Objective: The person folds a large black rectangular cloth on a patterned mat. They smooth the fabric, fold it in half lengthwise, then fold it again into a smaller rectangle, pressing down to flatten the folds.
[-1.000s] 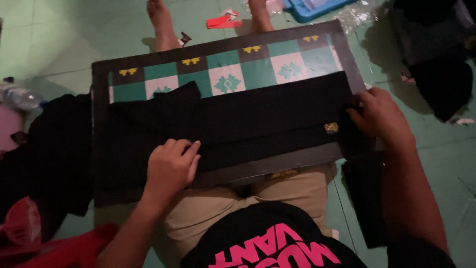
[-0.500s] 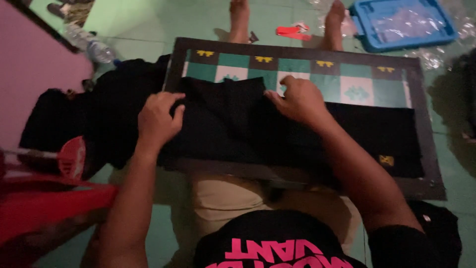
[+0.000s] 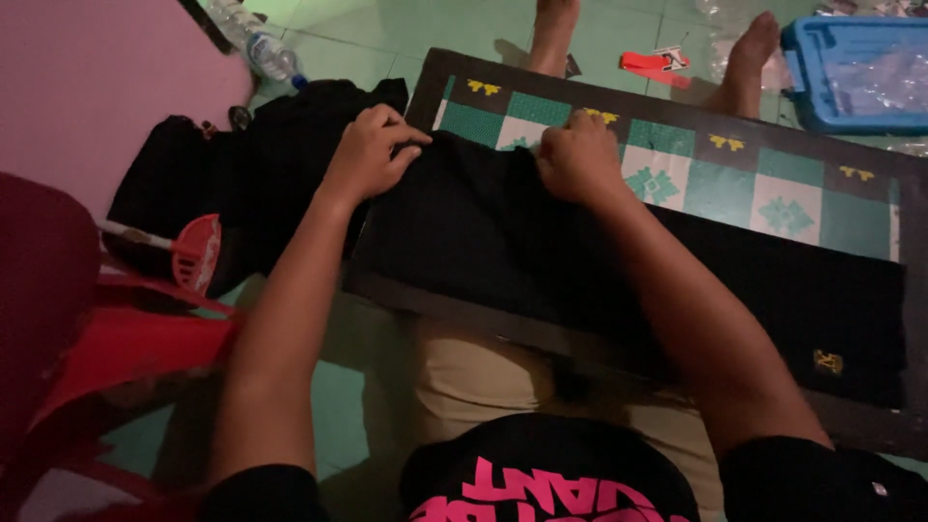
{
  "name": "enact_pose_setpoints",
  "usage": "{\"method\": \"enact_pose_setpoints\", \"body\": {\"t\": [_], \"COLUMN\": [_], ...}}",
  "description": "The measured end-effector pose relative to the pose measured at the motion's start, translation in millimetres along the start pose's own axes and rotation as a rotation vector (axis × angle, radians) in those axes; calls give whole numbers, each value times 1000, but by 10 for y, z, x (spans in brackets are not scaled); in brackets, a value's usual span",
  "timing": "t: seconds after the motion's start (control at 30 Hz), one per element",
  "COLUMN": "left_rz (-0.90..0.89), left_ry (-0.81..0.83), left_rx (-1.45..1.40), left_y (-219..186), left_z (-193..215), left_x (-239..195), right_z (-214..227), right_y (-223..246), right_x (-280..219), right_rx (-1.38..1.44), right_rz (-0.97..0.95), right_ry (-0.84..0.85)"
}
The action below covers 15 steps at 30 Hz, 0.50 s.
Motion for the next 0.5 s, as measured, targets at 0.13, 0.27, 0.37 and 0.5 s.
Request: {"method": "enact_pose_setpoints", "body": {"t": [0.13, 0.27, 0.37, 0.5], "left_rz": [14, 33, 54, 61], "left_ry": [27, 35, 44, 65], "left_rx": [31, 69, 76, 83], "left_y": [69, 122, 115, 135], "left_z": [-47, -128, -129, -148], "left_x": [38, 25, 4, 23], "right_z": [151, 322, 219, 12], "right_y": [61, 230, 146, -124], "right_x": [-65, -193, -200, -138], "right_rx": [39, 119, 60, 24], "right_rz": [-27, 4, -27, -25], "right_ry": [-43, 6, 70, 83]}}
Point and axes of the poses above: each hand's wrist, its own x-axis towards the middle knuckle, its own z-axis out of the back of the hand, y = z × x, the point moved 10 cm from there along x, towards the middle knuckle, and after that the axes turned 14 degrees about x, right-handed, at the moved point
